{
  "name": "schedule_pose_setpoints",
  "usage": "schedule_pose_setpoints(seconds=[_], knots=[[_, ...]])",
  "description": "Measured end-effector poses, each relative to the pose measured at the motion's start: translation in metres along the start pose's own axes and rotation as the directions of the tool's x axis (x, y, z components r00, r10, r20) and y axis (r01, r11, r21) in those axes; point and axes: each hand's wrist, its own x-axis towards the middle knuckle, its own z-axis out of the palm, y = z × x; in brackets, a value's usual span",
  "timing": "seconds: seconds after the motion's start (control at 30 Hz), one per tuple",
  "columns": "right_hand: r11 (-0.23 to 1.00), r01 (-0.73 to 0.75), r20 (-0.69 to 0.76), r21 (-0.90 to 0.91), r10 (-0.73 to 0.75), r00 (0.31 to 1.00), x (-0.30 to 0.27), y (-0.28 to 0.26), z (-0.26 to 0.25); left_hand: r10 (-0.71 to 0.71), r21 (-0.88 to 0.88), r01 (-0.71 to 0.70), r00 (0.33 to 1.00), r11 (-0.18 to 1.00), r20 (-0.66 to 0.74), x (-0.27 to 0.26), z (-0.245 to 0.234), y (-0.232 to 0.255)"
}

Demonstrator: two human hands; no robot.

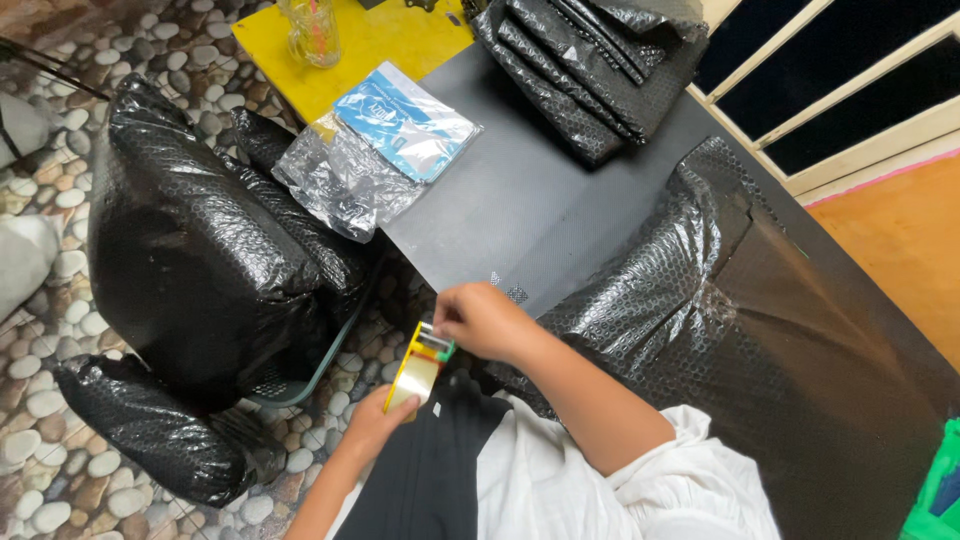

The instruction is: The person cleans a green bag with a duster and then places a packaged pillow inside a black bubble-wrap mailer before sealing it with tape.

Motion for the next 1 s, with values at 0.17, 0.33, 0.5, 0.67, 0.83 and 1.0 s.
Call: schedule_pose_setpoints(seconds=[0.17,0.33,0.5,0.67,0.83,1.0], knots=[[0.987,-0.089,0.000,0.131,0.090,0.996,-0.001,-0.007,-0.034,-0.026,-0.161,0.006,0.992,0.987,-0.122,0.007,-0.008,0.017],[0.967,-0.159,-0.017,0.201,0.165,0.986,0.020,0.018,-0.054,0.192,-0.412,-0.177,0.981,0.894,-0.004,-0.008,-0.025,0.026],[0.905,-0.318,0.162,0.282,0.282,0.946,0.008,0.009,-0.072,0.502,-0.212,-0.522,0.853,0.826,-0.144,-0.003,-0.021,0.006],[0.836,-0.274,0.259,0.475,0.165,0.952,0.020,0.043,-0.056,0.567,-0.227,-0.598,0.801,0.769,-0.191,-0.007,-0.021,0.000],[0.715,-0.253,0.310,0.651,0.054,0.949,0.039,0.085,-0.018,0.593,-0.251,-0.630,0.777,0.735,-0.213,-0.014,-0.020,0.001],[0.349,-0.484,0.544,0.803,-0.096,0.834,0.050,0.111,0.032,0.606,-0.321,-0.656,0.754,0.683,-0.253,-0.019,-0.018,0.004]])
